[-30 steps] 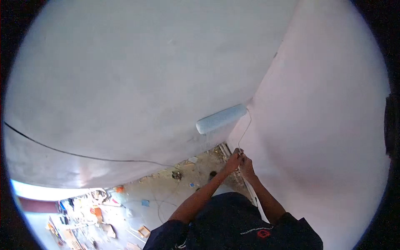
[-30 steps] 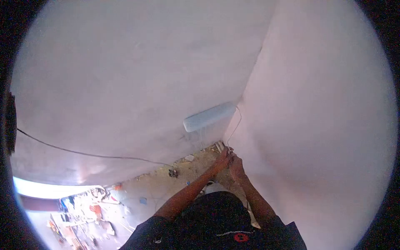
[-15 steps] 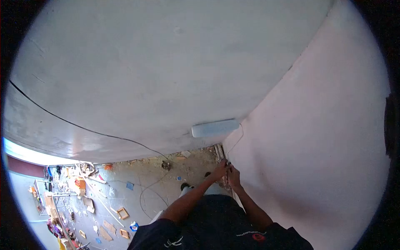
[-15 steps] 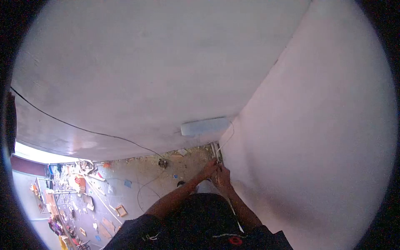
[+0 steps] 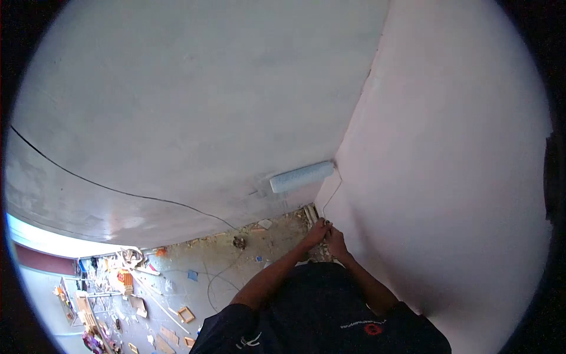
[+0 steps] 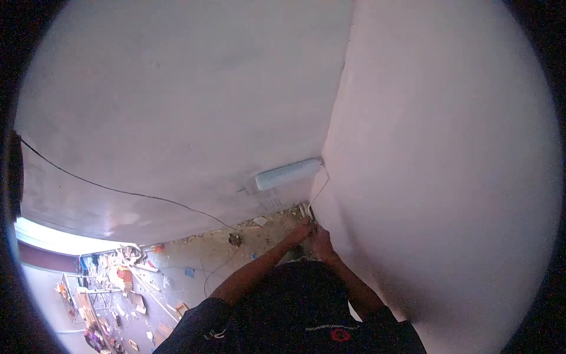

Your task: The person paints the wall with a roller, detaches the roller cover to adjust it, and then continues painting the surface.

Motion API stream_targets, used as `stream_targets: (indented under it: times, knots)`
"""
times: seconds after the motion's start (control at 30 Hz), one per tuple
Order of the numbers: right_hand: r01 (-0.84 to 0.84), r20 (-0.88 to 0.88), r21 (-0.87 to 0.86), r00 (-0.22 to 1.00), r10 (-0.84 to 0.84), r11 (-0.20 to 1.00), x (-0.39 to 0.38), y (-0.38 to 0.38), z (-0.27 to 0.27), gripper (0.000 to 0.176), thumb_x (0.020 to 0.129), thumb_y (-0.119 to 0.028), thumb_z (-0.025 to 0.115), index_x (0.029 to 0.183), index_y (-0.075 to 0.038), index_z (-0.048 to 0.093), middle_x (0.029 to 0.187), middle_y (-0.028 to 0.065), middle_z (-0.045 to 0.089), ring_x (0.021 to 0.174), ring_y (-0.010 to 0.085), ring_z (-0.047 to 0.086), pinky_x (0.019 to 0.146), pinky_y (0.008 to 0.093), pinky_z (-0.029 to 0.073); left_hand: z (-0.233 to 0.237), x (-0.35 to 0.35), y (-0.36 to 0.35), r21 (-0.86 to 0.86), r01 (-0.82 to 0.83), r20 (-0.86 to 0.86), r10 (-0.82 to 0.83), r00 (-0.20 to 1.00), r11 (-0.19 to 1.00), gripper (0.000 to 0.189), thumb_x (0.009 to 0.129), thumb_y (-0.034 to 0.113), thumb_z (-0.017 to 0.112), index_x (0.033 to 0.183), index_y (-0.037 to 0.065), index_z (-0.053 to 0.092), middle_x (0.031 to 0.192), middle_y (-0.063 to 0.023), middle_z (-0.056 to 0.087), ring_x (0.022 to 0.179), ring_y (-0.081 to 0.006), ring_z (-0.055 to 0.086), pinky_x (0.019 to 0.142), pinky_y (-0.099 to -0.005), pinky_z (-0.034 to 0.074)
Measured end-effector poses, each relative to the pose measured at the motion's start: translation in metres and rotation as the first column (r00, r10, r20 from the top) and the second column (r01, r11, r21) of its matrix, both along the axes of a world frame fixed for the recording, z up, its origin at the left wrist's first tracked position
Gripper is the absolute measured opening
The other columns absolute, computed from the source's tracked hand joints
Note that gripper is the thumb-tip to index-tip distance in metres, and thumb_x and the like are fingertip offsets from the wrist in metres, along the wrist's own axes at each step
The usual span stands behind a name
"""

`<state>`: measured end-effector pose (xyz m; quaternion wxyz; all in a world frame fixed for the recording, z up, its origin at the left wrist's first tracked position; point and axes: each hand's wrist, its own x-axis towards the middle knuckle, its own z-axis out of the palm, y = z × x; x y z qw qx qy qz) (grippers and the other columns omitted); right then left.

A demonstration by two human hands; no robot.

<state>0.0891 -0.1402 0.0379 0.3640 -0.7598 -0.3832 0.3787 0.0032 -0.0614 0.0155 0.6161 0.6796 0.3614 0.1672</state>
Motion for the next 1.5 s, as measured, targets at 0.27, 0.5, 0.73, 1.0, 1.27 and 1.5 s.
stream_targets:
  times: [0.27, 0.5, 0.73, 1.0, 1.27, 1.5]
  knots:
    - [-0.008, 0.106, 0.199, 0.994, -0.014, 0.98, -0.003, -0.003, 0.005, 0.028, 0.086, -0.023, 0.042, 0.088, 0.004, 0.049, 0.07, 0.0217, 0.054, 0.065, 0.0368, 0.053, 0.058, 0.0408, 0.04, 0.042, 0.005, 0.0, 0.029, -0.061, 0.074, 0.059, 0.995, 0.998, 0.034, 0.085, 0.031, 0.047, 0.091, -0.002, 0.044, 0.067, -0.017, 0.052, 0.062, -0.0226, 0.052, 0.056, -0.035, 0.04]
    - [-0.023, 0.161, -0.008, 0.987, 0.024, 1.0, 0.0, -0.003, 0.03, 0.02, 0.083, -0.016, 0.045, 0.088, 0.004, 0.05, 0.078, 0.0247, 0.054, 0.075, 0.0367, 0.055, 0.063, 0.0429, 0.042, 0.026, 0.009, -0.001, -0.056, -0.059, 0.064, 0.063, 0.996, 0.997, 0.03, 0.083, 0.031, 0.051, 0.084, 0.001, 0.047, 0.057, -0.0066, 0.046, 0.052, -0.016, 0.044, 0.049, -0.0325, 0.036]
    - [-0.154, 0.326, 0.141, 0.94, 0.101, 0.978, -0.005, -0.005, -0.047, 0.028, 0.085, -0.024, 0.043, 0.09, 0.004, 0.047, 0.077, 0.0261, 0.053, 0.075, 0.0416, 0.052, 0.064, 0.0468, 0.039, -0.007, -0.003, 0.0, -0.453, -0.013, 0.045, 0.037, 0.998, 0.892, 0.029, 0.083, 0.031, 0.052, 0.074, 0.003, 0.051, 0.058, -0.0021, 0.045, 0.055, -0.0134, 0.042, 0.049, -0.0305, 0.033]
    - [0.012, 0.158, 0.006, 0.987, -0.013, 1.0, -0.016, 0.011, 0.049, 0.026, 0.088, -0.023, 0.039, 0.089, 0.002, 0.046, 0.078, 0.0237, 0.053, 0.076, 0.0417, 0.052, 0.064, 0.0475, 0.04, 0.064, -0.012, 0.009, 0.02, -0.081, 0.13, 0.078, 0.988, 0.997, 0.027, 0.084, 0.024, 0.049, 0.094, -0.001, 0.044, 0.068, -0.0136, 0.049, 0.061, -0.0197, 0.048, 0.055, -0.0353, 0.039]
    - [-0.066, 0.199, 0.049, 0.979, 0.055, 0.997, -0.013, 0.018, 0.036, 0.026, 0.087, -0.024, 0.04, 0.092, 0.001, 0.044, 0.068, 0.0196, 0.056, 0.07, 0.0386, 0.056, 0.056, 0.0428, 0.043, 0.055, -0.013, 0.016, -0.107, 0.024, -0.026, -0.027, 0.999, 0.994, 0.028, 0.086, 0.026, 0.046, 0.095, -0.001, 0.043, 0.082, -0.0105, 0.048, 0.078, -0.0164, 0.048, 0.063, -0.0307, 0.04]
    - [-0.133, 0.28, 0.179, 0.957, 0.079, 0.975, -0.01, -0.004, -0.019, 0.032, 0.083, -0.022, 0.045, 0.104, 0.002, 0.042, 0.074, 0.0216, 0.057, 0.073, 0.0376, 0.057, 0.06, 0.0424, 0.045, -0.042, 0.003, 0.0, -0.283, -0.052, 0.087, 0.08, 0.993, 0.958, 0.03, 0.08, 0.028, 0.055, 0.083, -0.001, 0.047, 0.062, -0.0098, 0.05, 0.056, -0.0183, 0.051, 0.05, -0.0344, 0.04]
